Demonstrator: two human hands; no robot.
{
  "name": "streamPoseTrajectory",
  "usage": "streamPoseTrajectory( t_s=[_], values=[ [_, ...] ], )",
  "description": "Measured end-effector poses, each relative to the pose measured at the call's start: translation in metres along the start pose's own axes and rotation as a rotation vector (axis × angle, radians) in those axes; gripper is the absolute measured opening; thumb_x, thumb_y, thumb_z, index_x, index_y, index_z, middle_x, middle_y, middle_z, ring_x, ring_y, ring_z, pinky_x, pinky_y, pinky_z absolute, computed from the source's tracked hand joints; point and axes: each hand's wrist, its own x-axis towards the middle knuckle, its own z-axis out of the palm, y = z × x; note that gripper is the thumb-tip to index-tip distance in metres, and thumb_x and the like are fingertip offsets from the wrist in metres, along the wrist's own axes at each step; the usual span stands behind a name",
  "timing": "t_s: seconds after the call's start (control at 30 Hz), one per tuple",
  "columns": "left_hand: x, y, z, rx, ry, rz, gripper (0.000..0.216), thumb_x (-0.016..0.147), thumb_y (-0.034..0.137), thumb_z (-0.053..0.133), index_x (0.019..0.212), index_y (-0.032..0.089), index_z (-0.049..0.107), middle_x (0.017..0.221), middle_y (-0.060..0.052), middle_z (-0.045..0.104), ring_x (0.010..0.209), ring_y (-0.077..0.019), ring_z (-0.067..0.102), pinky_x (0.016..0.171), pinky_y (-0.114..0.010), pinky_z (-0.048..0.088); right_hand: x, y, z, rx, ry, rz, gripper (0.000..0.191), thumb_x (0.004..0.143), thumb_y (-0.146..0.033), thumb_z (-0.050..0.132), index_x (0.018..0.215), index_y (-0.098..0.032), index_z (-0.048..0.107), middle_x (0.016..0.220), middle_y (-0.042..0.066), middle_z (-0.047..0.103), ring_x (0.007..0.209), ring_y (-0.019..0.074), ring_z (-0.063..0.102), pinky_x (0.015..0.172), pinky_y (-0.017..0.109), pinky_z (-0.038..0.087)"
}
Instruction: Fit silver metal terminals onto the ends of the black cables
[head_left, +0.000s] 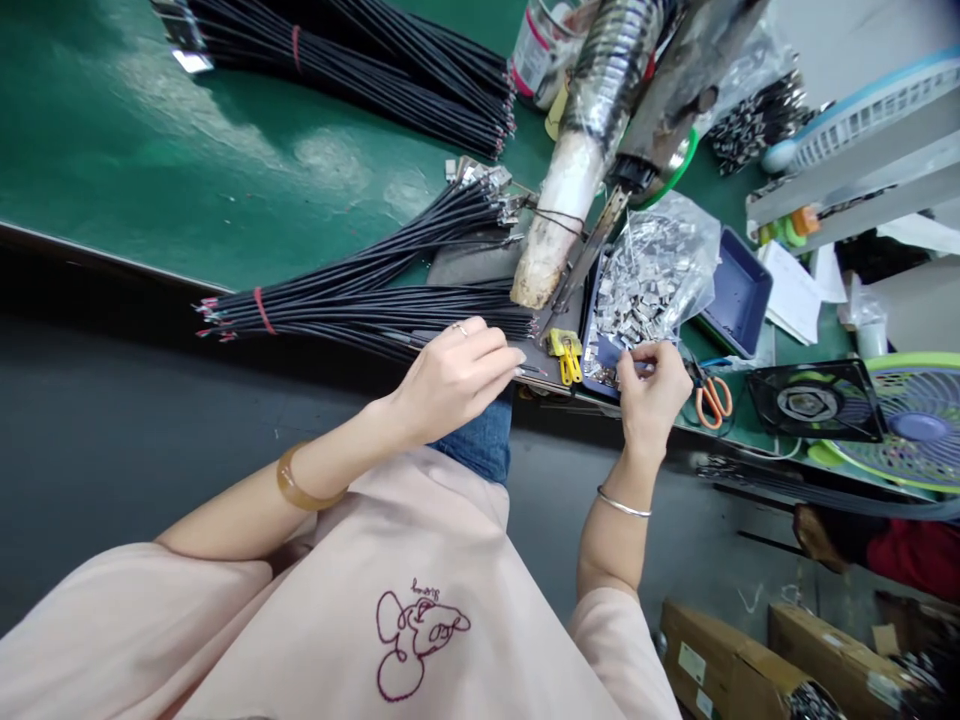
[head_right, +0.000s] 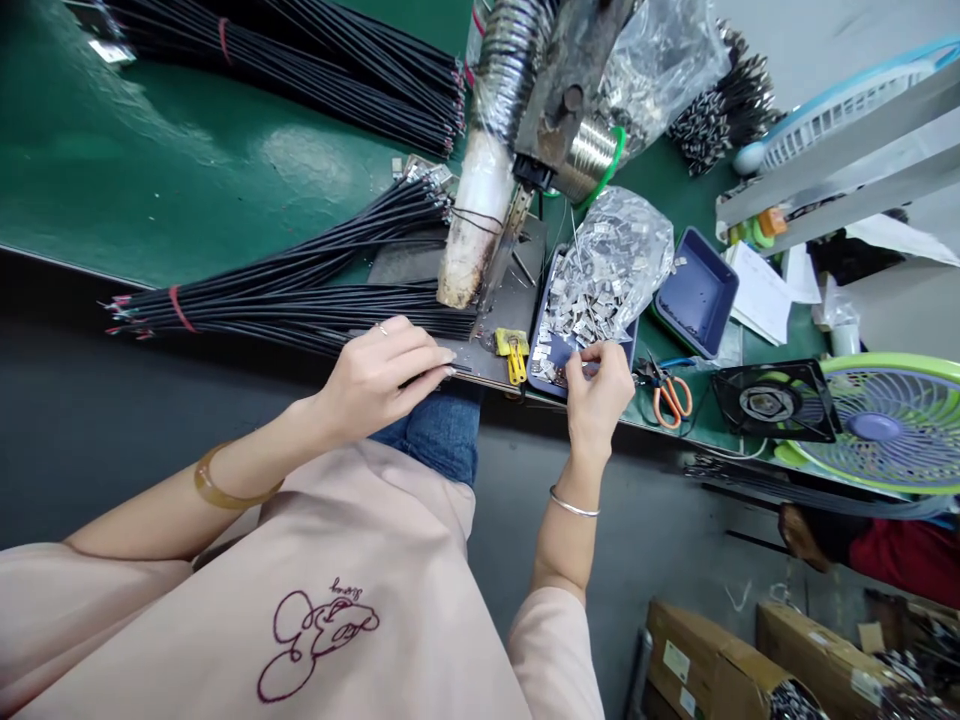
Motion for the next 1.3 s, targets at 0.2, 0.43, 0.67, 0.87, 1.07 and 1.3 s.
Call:
streamPoseTrajectory(
  t_s=[0.2, 0.43, 0.67, 0.87, 1.07, 1.3],
  values=[
    [0.012, 0.012, -0.002, -0.451, -0.121, -0.343, 0.013, 0.088, 0.013, 0.059, 0.086, 0.014, 0.071, 0.059, 0.003, 0.061, 0.051, -0.0073, 0.051, 0.053, -0.021, 0.04, -0.019, -0.028, 0.0, 0.423, 0.195, 0.142, 0.018, 0.082, -0.028, 0.069, 0.076, -0.02, 0.053, 0.09, 0.001, 0.065, 0.057, 0.0104, 0.066, 0.056, 0.027, 0.054],
    [0.022, 0.013, -0.004, -0.841, -0.255, -0.78, 0.007, 0.08, 0.014, 0.062, 0.074, 0.013, 0.064, 0.051, 0.003, 0.056, 0.045, -0.0063, 0.049, 0.048, -0.018, 0.037, -0.06, -0.075, 0.013, 0.636, 0.069, -0.02, 0.012, 0.089, -0.029, 0.066, 0.083, -0.024, 0.057, 0.096, 0.002, 0.073, 0.084, 0.017, 0.076, 0.074, 0.034, 0.064],
    [0.021, 0.014, -0.003, -0.88, -0.235, -0.799, 0.006, 0.078, 0.015, 0.065, 0.075, 0.012, 0.068, 0.059, 0.001, 0.059, 0.051, -0.007, 0.051, 0.051, -0.018, 0.041, -0.072, -0.088, 0.025, 0.53, 0.12, -0.205, 0.006, 0.091, -0.025, 0.064, 0.095, -0.028, 0.067, 0.1, 0.002, 0.075, 0.096, 0.0196, 0.073, 0.084, 0.04, 0.063],
    [0.018, 0.012, -0.003, -0.849, -0.253, -0.762, 0.008, 0.078, 0.017, 0.065, 0.074, 0.011, 0.07, 0.067, -0.001, 0.064, 0.058, -0.0084, 0.053, 0.054, -0.019, 0.042, -0.067, -0.089, 0.023, 0.849, 0.0, 0.05, 0.003, 0.092, -0.025, 0.064, 0.089, -0.024, 0.065, 0.098, 0.001, 0.073, 0.084, 0.0137, 0.074, 0.077, 0.03, 0.063],
    [0.019, 0.012, -0.004, -0.804, -0.235, -0.732, 0.018, 0.083, 0.019, 0.062, 0.067, 0.012, 0.065, 0.058, 0.002, 0.056, 0.054, -0.0072, 0.047, 0.052, -0.02, 0.038, -0.07, -0.088, 0.022, 0.706, 0.013, 0.049, 0.011, 0.092, -0.032, 0.064, 0.086, -0.023, 0.068, 0.099, 0.004, 0.073, 0.091, 0.0169, 0.073, 0.078, 0.035, 0.064],
    [0.013, 0.018, 0.0, -0.655, -0.117, -0.687, 0.009, 0.086, 0.021, 0.066, 0.081, 0.014, 0.07, 0.074, -0.002, 0.068, 0.064, -0.0099, 0.055, 0.059, -0.021, 0.044, -0.071, -0.091, 0.029, 0.793, -0.086, 0.063, 0.005, 0.088, -0.026, 0.069, 0.087, -0.024, 0.073, 0.101, 0.003, 0.074, 0.092, 0.0151, 0.072, 0.078, 0.031, 0.064]
  ],
)
